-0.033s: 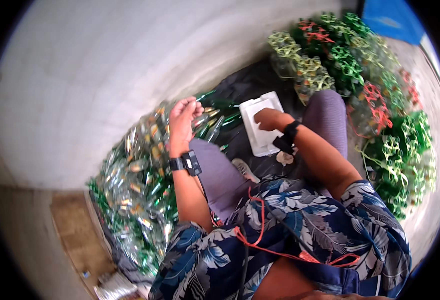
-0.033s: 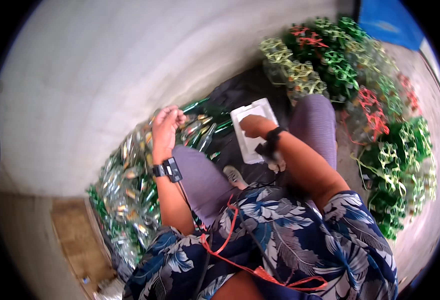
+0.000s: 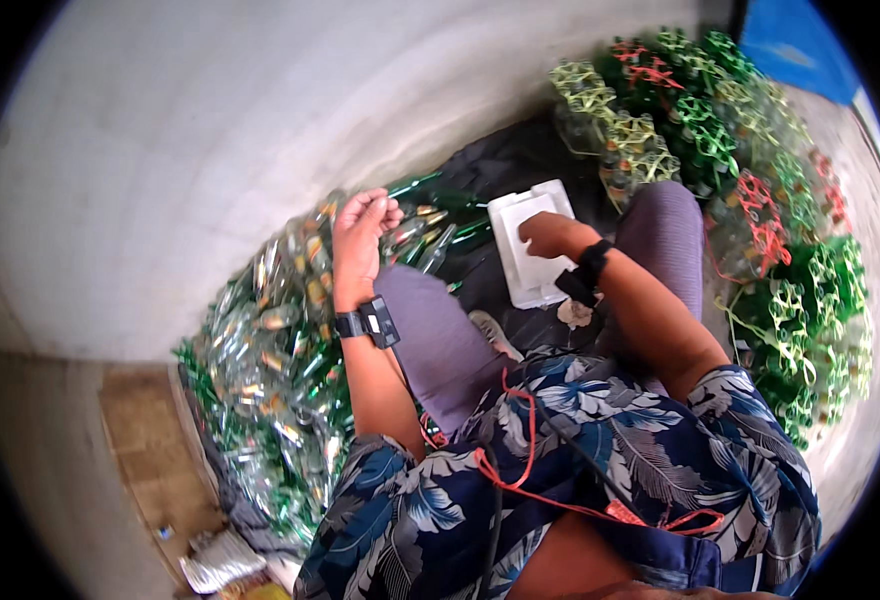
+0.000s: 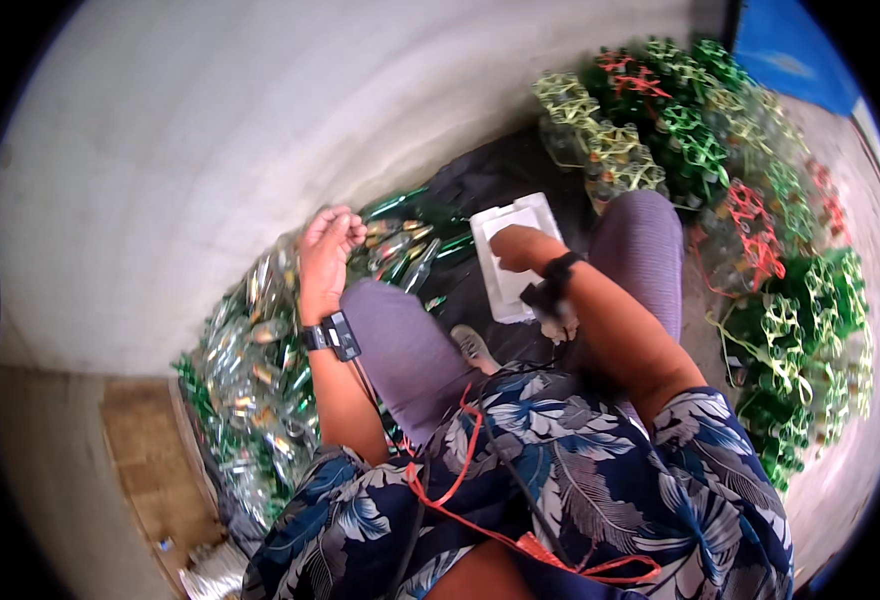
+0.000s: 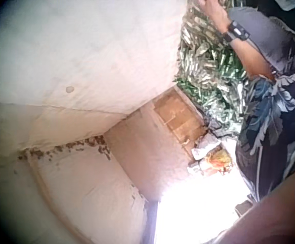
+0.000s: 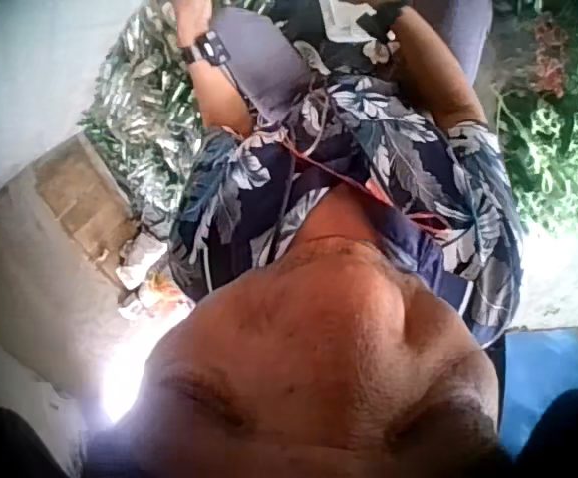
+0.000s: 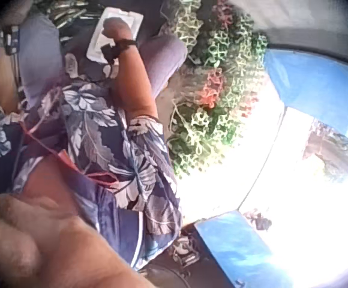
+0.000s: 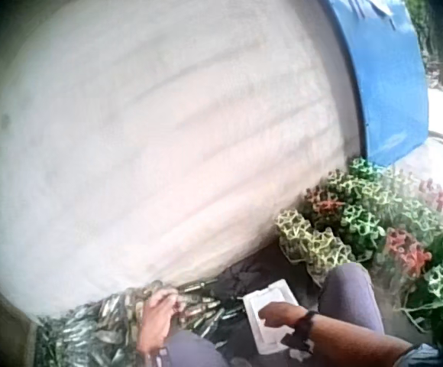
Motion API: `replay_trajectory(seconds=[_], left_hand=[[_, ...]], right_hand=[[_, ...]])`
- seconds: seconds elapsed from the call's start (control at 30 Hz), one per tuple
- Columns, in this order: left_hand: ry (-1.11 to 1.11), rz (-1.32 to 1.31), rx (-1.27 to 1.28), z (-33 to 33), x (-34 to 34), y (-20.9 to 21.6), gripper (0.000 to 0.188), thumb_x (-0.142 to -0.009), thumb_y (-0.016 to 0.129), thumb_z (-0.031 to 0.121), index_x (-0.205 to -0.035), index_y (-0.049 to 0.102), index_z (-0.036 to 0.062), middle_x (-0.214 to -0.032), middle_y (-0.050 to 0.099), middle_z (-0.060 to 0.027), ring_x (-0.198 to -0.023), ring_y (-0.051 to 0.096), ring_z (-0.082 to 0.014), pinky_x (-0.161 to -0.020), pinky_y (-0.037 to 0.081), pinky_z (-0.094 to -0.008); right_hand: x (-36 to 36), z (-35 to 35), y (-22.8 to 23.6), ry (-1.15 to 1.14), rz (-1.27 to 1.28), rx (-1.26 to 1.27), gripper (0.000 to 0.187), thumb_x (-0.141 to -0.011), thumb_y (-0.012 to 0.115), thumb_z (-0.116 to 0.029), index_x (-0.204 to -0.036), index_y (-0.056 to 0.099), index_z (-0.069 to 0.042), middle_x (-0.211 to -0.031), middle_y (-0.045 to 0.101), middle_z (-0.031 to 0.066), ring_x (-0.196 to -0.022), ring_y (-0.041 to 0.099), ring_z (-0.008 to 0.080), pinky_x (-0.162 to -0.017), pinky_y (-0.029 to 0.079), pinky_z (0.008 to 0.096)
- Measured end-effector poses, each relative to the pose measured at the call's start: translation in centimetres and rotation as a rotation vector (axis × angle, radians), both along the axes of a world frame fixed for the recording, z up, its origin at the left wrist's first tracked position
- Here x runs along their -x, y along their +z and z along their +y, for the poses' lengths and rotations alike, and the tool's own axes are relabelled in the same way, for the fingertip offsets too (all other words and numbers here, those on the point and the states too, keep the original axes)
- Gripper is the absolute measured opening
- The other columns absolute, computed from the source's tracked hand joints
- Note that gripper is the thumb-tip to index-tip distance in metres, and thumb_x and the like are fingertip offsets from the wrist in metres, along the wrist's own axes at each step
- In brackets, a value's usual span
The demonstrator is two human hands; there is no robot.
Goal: The person sits on the floor and unties a bundle of green glass bottles. They then pick up individual bottles from a large pile and place them into a white plastic crate, repeating the process to fill the crate.
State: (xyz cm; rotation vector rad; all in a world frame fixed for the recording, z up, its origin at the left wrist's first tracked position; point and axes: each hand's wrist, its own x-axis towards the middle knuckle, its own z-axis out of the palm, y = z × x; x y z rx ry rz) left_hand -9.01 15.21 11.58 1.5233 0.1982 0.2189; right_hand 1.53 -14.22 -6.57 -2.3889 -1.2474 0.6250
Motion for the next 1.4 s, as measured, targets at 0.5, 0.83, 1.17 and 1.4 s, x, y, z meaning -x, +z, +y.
replay_trajectory(seconds=[0.5, 0.83, 1.17, 1.4], left_hand=[[0.25, 0.734, 0.171, 11.5, 23.1, -28.0, 0.004, -0.085, 0.067, 0.009, -0.083, 0.069, 0.0076, -0.079, 0.068, -0.0042, -0.062, 0.066, -0.0195, -0.05, 0.05, -0.036], [-0.578, 0.794, -1.27, 4.5, 29.6, -42.6, 0.016, -0.079, 0.065, 0.017, -0.077, 0.076, 0.0053, -0.083, 0.074, -0.0177, -0.08, 0.073, -0.0346, -0.069, 0.058, -0.0473], [-0.427, 0.686, -1.247, 5.5, 28.0, -46.1, 0.017, -0.08, 0.066, 0.02, -0.08, 0.077, 0.0068, -0.084, 0.074, -0.0168, -0.083, 0.074, -0.0345, -0.07, 0.059, -0.0475], [0.442, 0.795, -0.817, 13.5, 26.4, -45.4, 0.031, -0.078, 0.069, 0.022, -0.104, 0.067, 0.0055, -0.094, 0.074, -0.0179, -0.081, 0.074, -0.0335, -0.07, 0.059, -0.0441]], right_hand=[[-1.0, -4.2, 4.1, -0.197, 0.209, -0.107, 0.032, -0.084, 0.072, -0.019, -0.11, 0.071, -0.001, -0.094, 0.075, 0.0195, -0.085, 0.073, 0.032, -0.079, 0.057, 0.0406], [-1.2, -4.1, 2.1, -0.273, 0.448, -0.065, 0.033, -0.09, 0.067, -0.015, -0.116, 0.067, 0.005, -0.092, 0.073, 0.0099, -0.077, 0.07, 0.0166, -0.065, 0.055, 0.0315], [-0.5, -3.3, 1.6, -0.41, 0.596, 0.095, 0.029, -0.093, 0.07, -0.021, -0.116, 0.068, -0.003, -0.091, 0.071, 0.0049, -0.075, 0.068, 0.0117, -0.063, 0.052, 0.0272], [-0.7, -3.7, -0.4, -0.467, 0.63, 0.104, 0.03, -0.094, 0.07, -0.022, -0.118, 0.066, -0.004, -0.094, 0.071, 0.0043, -0.077, 0.069, 0.0128, -0.064, 0.052, 0.0273]])
